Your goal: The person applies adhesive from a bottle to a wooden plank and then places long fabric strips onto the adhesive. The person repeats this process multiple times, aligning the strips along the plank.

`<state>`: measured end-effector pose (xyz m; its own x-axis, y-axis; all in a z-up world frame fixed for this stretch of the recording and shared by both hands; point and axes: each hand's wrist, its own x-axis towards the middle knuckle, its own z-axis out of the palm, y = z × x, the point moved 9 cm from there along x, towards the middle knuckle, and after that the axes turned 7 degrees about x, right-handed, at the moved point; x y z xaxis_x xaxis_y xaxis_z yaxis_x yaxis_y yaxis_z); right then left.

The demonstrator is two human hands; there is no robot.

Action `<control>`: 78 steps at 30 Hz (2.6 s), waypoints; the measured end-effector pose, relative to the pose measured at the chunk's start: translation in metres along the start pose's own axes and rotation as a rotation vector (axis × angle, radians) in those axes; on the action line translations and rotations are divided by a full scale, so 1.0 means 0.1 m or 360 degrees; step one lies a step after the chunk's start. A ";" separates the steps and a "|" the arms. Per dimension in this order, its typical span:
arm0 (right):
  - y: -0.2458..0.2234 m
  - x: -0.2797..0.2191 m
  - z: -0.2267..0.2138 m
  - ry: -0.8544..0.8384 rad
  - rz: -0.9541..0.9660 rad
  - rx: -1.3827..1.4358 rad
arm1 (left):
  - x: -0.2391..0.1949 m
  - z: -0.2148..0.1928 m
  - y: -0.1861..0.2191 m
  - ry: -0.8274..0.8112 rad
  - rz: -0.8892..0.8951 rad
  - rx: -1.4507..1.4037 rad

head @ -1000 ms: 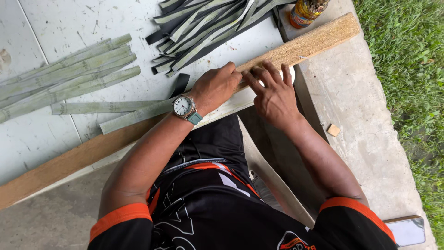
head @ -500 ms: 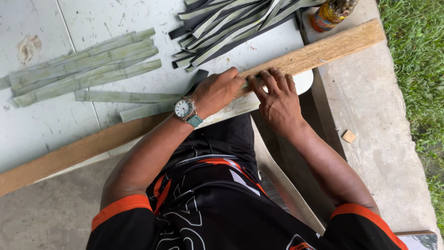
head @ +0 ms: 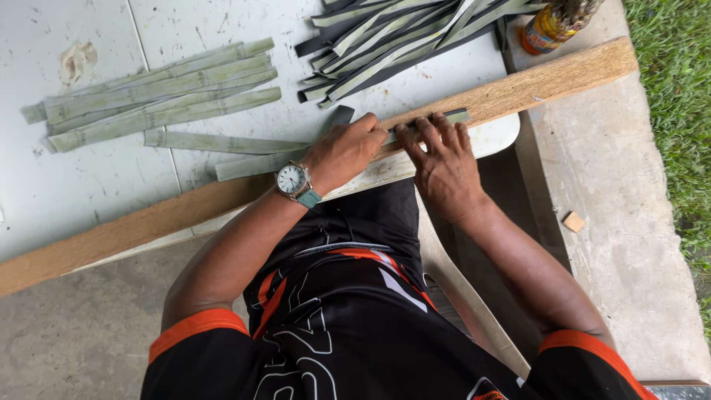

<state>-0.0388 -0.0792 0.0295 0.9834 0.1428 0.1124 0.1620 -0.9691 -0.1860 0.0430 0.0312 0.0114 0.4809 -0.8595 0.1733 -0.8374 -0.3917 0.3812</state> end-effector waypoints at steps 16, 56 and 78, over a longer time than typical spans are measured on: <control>-0.33 0.10 0.23 -0.0152 0.0106 -0.0064 | -0.23 -0.09 -0.12 -0.0028 -0.0017 0.0123; -0.69 0.15 0.16 0.0112 -0.0177 0.0082 | -0.62 -0.35 -0.23 0.0122 -0.0130 -0.0039; -1.02 0.22 0.22 0.0097 -0.0317 0.0127 | -1.02 -0.43 -0.29 0.0112 -0.0204 0.0130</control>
<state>-0.0323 0.0276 0.0294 0.9248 0.3150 0.2132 0.3609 -0.9037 -0.2305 0.0294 0.1449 0.0220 0.5998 -0.7767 0.1924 -0.7850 -0.5245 0.3297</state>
